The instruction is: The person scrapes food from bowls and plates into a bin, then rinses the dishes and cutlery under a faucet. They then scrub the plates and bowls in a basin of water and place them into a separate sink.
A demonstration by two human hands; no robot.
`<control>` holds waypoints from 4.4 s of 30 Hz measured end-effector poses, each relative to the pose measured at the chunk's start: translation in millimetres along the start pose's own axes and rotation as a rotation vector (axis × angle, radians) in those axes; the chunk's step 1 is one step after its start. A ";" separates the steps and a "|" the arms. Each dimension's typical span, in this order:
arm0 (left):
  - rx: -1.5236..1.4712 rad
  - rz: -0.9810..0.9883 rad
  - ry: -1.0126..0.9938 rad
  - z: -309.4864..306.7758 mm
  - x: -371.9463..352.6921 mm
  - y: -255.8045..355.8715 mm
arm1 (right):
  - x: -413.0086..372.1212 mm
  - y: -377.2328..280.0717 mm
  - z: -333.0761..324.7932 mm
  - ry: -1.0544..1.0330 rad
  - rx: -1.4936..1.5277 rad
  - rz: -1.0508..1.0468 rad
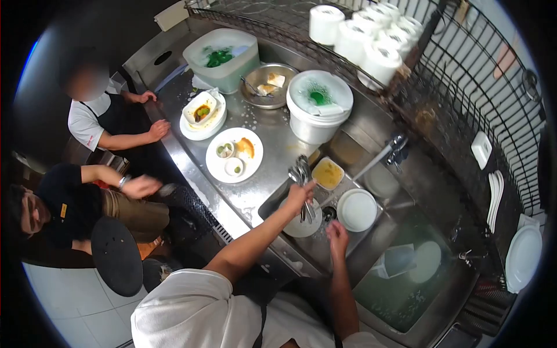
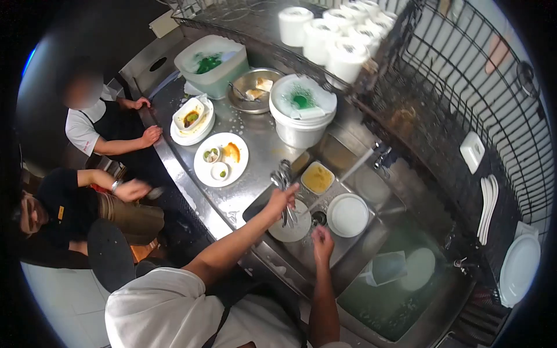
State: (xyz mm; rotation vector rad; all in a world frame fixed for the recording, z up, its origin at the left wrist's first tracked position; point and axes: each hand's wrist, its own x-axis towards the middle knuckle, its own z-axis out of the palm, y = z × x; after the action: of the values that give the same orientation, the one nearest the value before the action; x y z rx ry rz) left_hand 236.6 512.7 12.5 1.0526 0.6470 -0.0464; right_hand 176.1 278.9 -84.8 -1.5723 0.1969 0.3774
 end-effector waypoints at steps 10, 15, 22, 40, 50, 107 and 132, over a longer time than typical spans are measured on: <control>-0.165 0.445 0.140 -127.4 169.4 359.1 | -58.3 -12.0 35.5 0.068 -0.132 -0.101; -0.085 0.336 0.180 -304.6 379.1 475.8 | -23.5 -105.4 197.6 -0.087 -0.378 -0.270; 0.400 0.161 0.314 -318.4 393.1 501.7 | 38.3 -166.6 368.0 -0.318 -0.823 -0.612; 0.739 0.427 0.301 -314.4 76.5 227.1 | 86.2 -177.3 436.9 -0.656 -0.966 -0.789; 1.035 0.349 0.225 -301.2 45.5 186.8 | 173.5 -241.4 409.5 -0.651 -0.141 -0.261; -0.299 -0.497 -0.505 59.9 131.0 -98.3 | 124.7 -80.6 76.3 0.596 0.373 0.021; -0.159 -0.402 -0.034 87.5 102.7 -78.1 | 135.5 -74.2 47.5 0.292 0.513 -0.085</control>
State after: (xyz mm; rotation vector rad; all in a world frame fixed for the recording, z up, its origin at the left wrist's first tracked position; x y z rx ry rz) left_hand 335.6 428.3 -73.4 0.7558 0.8102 -0.3562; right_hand 322.7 343.9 -64.0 -1.1156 0.4164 0.0191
